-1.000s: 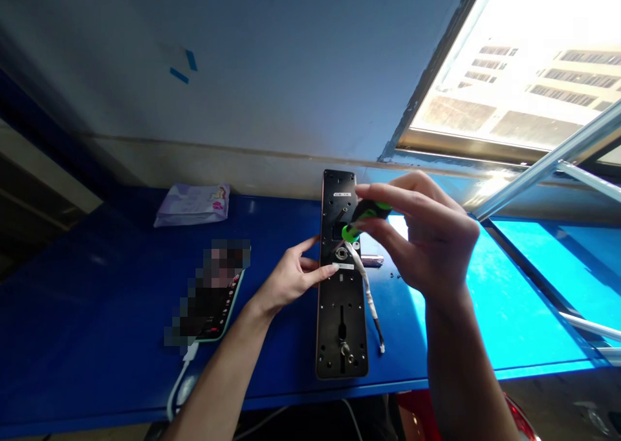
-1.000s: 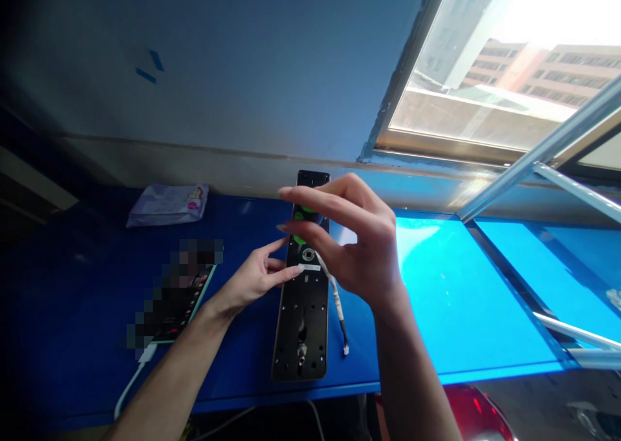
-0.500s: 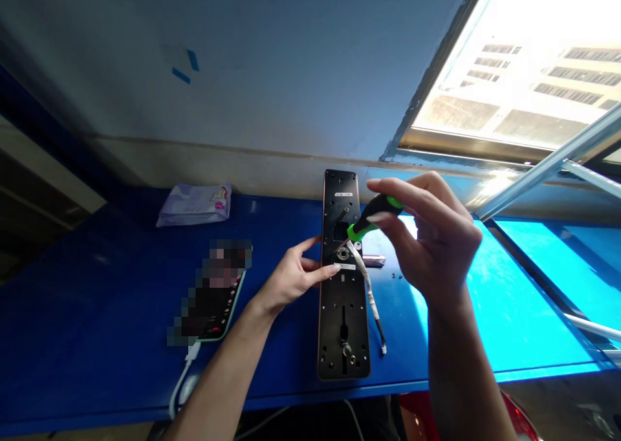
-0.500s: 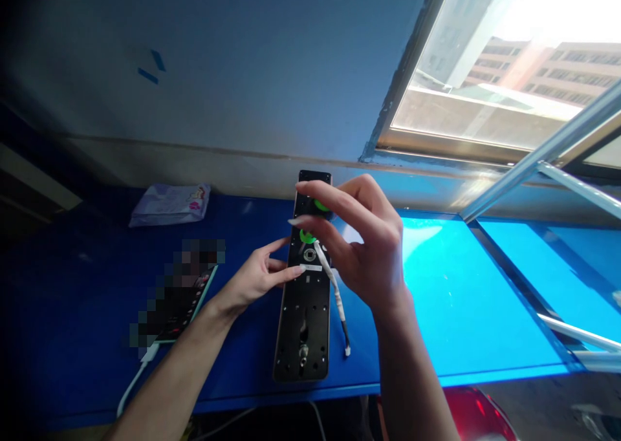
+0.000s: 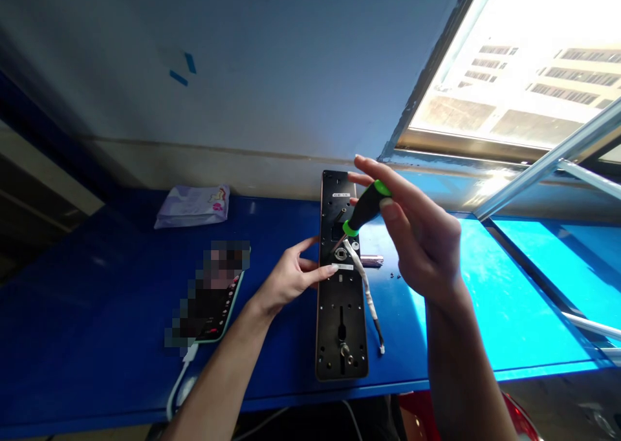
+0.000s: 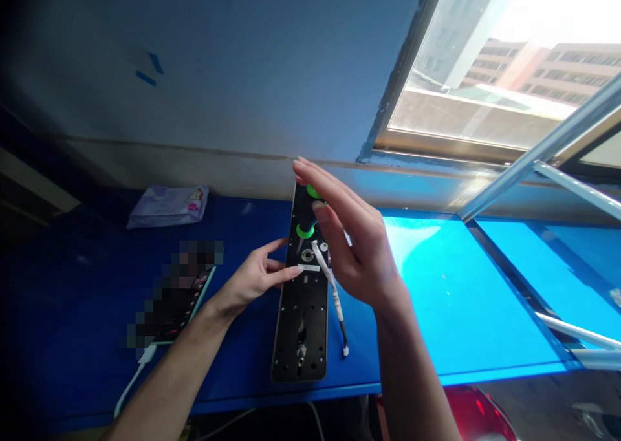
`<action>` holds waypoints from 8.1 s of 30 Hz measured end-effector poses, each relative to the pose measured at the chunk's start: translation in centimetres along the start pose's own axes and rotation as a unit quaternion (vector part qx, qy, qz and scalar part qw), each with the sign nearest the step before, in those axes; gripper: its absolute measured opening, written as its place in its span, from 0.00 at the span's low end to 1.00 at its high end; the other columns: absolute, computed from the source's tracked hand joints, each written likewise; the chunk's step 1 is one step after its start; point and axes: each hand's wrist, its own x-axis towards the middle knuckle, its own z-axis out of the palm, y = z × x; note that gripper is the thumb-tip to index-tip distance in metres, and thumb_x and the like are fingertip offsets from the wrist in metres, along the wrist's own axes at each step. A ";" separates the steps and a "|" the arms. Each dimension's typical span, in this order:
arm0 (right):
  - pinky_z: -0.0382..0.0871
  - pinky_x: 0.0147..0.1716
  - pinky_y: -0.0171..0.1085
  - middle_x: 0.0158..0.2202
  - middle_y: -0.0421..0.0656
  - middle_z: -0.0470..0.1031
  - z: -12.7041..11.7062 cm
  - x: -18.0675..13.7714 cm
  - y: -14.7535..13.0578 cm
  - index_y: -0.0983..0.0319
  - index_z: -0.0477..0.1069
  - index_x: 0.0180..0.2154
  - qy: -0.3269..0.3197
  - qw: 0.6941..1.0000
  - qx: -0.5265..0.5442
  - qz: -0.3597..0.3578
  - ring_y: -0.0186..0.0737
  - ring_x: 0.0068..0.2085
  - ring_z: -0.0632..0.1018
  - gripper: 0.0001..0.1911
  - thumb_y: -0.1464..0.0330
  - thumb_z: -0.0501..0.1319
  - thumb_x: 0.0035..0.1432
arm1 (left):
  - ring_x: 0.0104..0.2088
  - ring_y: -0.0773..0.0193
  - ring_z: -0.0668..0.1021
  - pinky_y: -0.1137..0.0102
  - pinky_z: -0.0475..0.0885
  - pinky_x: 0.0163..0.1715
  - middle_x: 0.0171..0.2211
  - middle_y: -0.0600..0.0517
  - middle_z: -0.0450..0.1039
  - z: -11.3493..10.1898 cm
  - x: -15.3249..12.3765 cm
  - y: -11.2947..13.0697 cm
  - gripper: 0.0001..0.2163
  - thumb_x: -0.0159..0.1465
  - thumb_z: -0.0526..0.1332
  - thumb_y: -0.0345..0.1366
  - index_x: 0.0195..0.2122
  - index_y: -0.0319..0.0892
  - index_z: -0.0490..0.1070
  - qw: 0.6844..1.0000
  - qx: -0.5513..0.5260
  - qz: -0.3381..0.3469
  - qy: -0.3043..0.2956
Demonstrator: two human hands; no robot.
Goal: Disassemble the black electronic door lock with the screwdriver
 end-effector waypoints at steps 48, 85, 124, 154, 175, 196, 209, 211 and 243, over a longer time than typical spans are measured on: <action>0.78 0.58 0.52 0.61 0.45 0.77 0.1 0.3 0.2 0.50 0.72 0.65 -0.014 0.999 0.045 0.003 0.47 0.59 0.80 0.24 0.73 0.58 0.73 | 0.46 0.46 0.86 0.55 0.81 0.47 0.45 0.45 0.84 0.6 0.0 -0.9 0.43 0.58 0.78 0.44 0.69 0.46 0.56 0.999 -0.010 -0.015 -0.033; 0.82 0.44 0.44 0.51 0.43 0.79 0.7 0.1 -0.4 0.48 0.75 0.62 -0.015 0.999 0.047 -0.010 0.43 0.48 0.82 0.26 0.74 0.66 0.67 | 0.38 0.51 0.87 0.63 0.81 0.40 0.39 0.48 0.85 0.9 0.0 -0.7 0.39 0.56 0.79 0.45 0.65 0.42 0.65 1.000 0.000 -0.002 -0.017; 0.85 0.39 0.49 0.50 0.47 0.80 -8.3 -9.8 3.4 0.56 0.77 0.54 0.330 0.915 -0.196 0.124 0.48 0.43 0.85 0.27 0.70 0.76 0.52 | 0.44 0.48 0.82 0.57 0.76 0.51 0.42 0.45 0.82 10.7 2.6 6.3 0.11 0.70 0.62 0.34 0.48 0.45 0.83 0.835 0.456 0.300 -0.068; 0.87 0.40 0.48 0.45 0.43 0.83 -7.9 -14.3 5.1 0.54 0.77 0.54 0.322 0.913 -0.161 0.192 0.47 0.42 0.86 0.26 0.64 0.77 0.55 | 0.46 0.48 0.79 0.62 0.69 0.38 0.41 0.43 0.81 12.9 8.0 1.7 0.08 0.67 0.65 0.29 0.44 0.42 0.84 0.561 0.749 0.260 -0.240; 0.88 0.32 0.41 0.46 0.43 0.83 -8.9 -11.2 0.8 0.56 0.77 0.55 0.321 0.917 -0.217 0.091 0.44 0.39 0.87 0.30 0.76 0.77 0.51 | 0.53 0.48 0.78 0.58 0.72 0.47 0.45 0.43 0.82 13.5 5.3 3.9 0.08 0.71 0.66 0.37 0.43 0.40 0.83 0.609 0.722 0.254 -0.210; 0.88 0.39 0.46 0.41 0.38 0.82 -6.4 -7.5 -5.1 0.50 0.74 0.57 0.226 0.969 -0.020 0.099 0.44 0.40 0.87 0.31 0.76 0.75 0.55 | 0.48 0.54 0.80 0.58 0.78 0.51 0.34 0.50 0.84 6.9 -4.4 2.9 0.03 0.66 0.72 0.32 0.34 0.42 0.82 0.831 0.399 0.383 -0.051; 0.87 0.43 0.41 0.51 0.40 0.84 -4.3 -10.2 -8.4 0.48 0.70 0.65 0.072 0.993 -0.063 0.064 0.42 0.45 0.87 0.38 0.80 0.72 0.57 | 0.64 0.43 0.71 0.44 0.73 0.61 0.54 0.45 0.82 5.7 -8.6 -1.6 0.14 0.64 0.75 0.38 0.51 0.47 0.83 0.800 0.459 0.385 -0.016; 0.86 0.44 0.40 0.53 0.42 0.84 -4.1 -10.7 -8.4 0.49 0.70 0.66 0.045 0.994 -0.077 0.056 0.41 0.45 0.87 0.38 0.80 0.72 0.59 | 0.65 0.42 0.70 0.44 0.73 0.61 0.56 0.45 0.80 5.6 -8.9 -2.0 0.16 0.62 0.75 0.40 0.51 0.47 0.83 0.795 0.472 0.379 -0.029; 0.83 0.54 0.45 0.58 0.46 0.82 -3.7 -13.2 -9.7 0.51 0.70 0.67 0.017 0.992 -0.122 0.019 0.47 0.57 0.84 0.34 0.79 0.67 0.63 | 0.66 0.47 0.76 0.51 0.73 0.65 0.72 0.42 0.64 2.9 -8.7 -4.4 0.49 0.62 0.74 0.41 0.78 0.55 0.44 0.942 0.279 0.182 -0.039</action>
